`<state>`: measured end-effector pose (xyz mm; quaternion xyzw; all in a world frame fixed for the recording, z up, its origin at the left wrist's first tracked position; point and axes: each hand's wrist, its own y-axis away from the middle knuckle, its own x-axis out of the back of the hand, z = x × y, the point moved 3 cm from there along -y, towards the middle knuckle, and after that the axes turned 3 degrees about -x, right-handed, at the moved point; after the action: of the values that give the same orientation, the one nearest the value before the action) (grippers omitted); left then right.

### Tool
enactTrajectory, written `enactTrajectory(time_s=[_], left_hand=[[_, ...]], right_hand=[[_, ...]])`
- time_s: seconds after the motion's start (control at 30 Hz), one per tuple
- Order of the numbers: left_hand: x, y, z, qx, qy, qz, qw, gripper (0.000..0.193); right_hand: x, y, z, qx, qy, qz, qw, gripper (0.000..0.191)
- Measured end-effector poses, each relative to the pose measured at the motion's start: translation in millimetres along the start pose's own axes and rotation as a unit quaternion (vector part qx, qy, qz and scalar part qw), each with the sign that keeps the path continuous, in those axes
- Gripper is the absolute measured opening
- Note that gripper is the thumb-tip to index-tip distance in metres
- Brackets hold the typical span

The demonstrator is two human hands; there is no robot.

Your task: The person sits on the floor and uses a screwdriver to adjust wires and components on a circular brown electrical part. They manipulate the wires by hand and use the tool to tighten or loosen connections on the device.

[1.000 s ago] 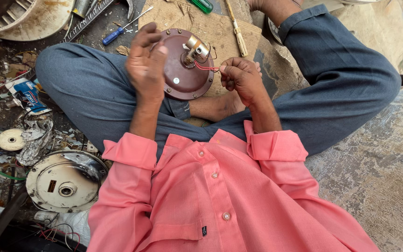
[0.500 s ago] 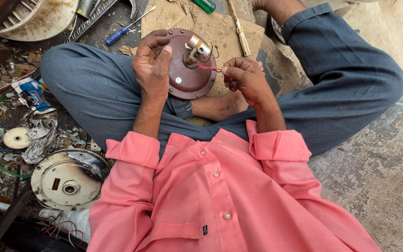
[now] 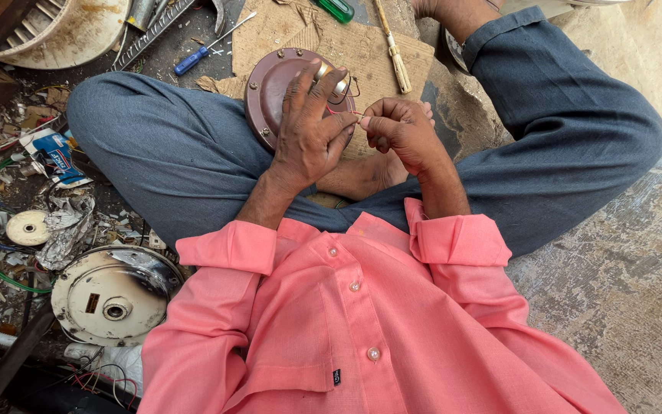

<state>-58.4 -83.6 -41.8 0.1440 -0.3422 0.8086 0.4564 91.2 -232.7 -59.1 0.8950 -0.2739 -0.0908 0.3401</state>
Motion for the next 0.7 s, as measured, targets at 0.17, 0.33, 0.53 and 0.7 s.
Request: enactTrajectory(time_s=[0.17,0.33,0.53,0.7], left_hand=[[-4,4,-19,0.087,0.057,0.012,0.994,0.012],[-3,4,-15,0.033,0.050,0.009,0.998,0.024],[-5,2,-15,0.048,0.045,0.012,0.998,0.011],[-4,4,-21,0.078,0.097,0.028,0.992,0.008]], right_hand=[[2,1,-3,0.013,-0.004,0.008,1.000,0.010],[3,2,-3,0.017,-0.014,0.016,1.000,0.010],[0,2,-5,0.020,-0.008,0.016,1.000,0.009],[8,4,-11,0.030,-0.030,0.035,0.998,0.008]])
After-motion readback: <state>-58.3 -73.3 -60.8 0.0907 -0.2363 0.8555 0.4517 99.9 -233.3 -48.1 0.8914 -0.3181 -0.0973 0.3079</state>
